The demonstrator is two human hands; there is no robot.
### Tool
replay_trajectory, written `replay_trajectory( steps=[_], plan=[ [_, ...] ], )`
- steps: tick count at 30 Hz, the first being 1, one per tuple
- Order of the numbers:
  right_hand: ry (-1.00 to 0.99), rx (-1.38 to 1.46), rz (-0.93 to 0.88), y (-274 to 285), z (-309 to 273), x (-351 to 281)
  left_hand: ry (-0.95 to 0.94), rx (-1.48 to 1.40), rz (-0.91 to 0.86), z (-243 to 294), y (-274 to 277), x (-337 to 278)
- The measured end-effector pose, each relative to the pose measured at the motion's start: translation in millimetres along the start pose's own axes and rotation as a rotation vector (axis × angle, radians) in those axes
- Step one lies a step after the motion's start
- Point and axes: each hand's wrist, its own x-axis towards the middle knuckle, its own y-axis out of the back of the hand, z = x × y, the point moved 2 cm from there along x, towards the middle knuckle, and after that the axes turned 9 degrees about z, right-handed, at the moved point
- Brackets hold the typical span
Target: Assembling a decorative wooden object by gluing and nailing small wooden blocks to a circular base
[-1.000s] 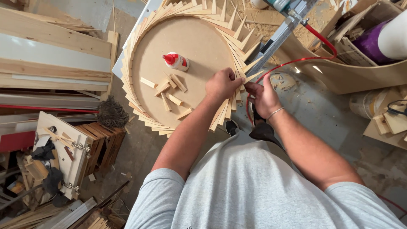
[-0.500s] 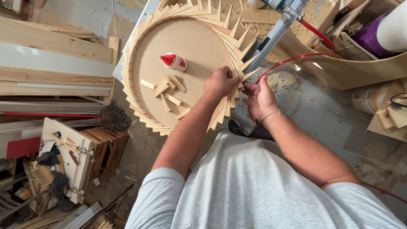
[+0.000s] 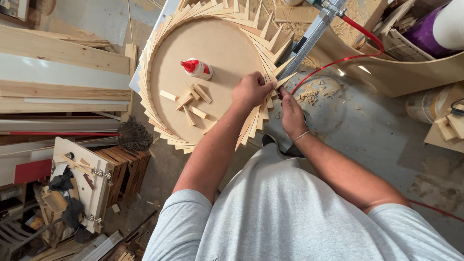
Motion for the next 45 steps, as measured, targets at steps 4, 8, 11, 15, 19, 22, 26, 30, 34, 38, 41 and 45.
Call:
replay_trajectory(
  steps=[4, 8, 11, 15, 19, 22, 26, 30, 34, 38, 41, 45],
  plan=[
    [0.138, -0.121, 0.025, -1, 25, 0, -0.002, 0.002, 0.01, -2, -2, 0],
    [0.316, -0.29, 0.091, -7, 44, 3, -0.01, 0.003, 0.005, -4, -5, 1],
    [0.376, -0.343, 0.134, -9, 45, 3, -0.013, 0.009, -0.002, -5, -5, 3],
    [0.447, -0.391, 0.197, -8, 45, 6, 0.004, 0.018, -0.012, -2, -1, 2],
    [0.458, -0.396, 0.225, -8, 48, 9, 0.005, 0.013, -0.015, -5, -5, 4],
    [0.467, -0.411, 0.245, -8, 51, 10, 0.01, 0.004, -0.013, -3, -3, 2],
    [0.415, -0.375, 0.286, -10, 50, 11, 0.004, 0.002, -0.014, -2, -1, 2],
    [0.081, -0.132, 0.249, -12, 24, 4, 0.0, -0.005, -0.007, -2, -1, 1],
    [-0.049, 0.106, 0.297, -13, 13, 2, -0.003, -0.005, -0.012, 1, 2, -2],
    [0.028, -0.109, 0.25, -9, 16, 3, -0.011, -0.006, -0.012, -1, 1, 0],
    [0.099, -0.202, 0.26, -8, 25, 3, -0.013, -0.007, -0.014, -3, 0, 0],
    [0.14, -0.319, 0.323, -9, 48, 10, -0.021, 0.004, -0.016, -6, -4, 6]
  ],
)
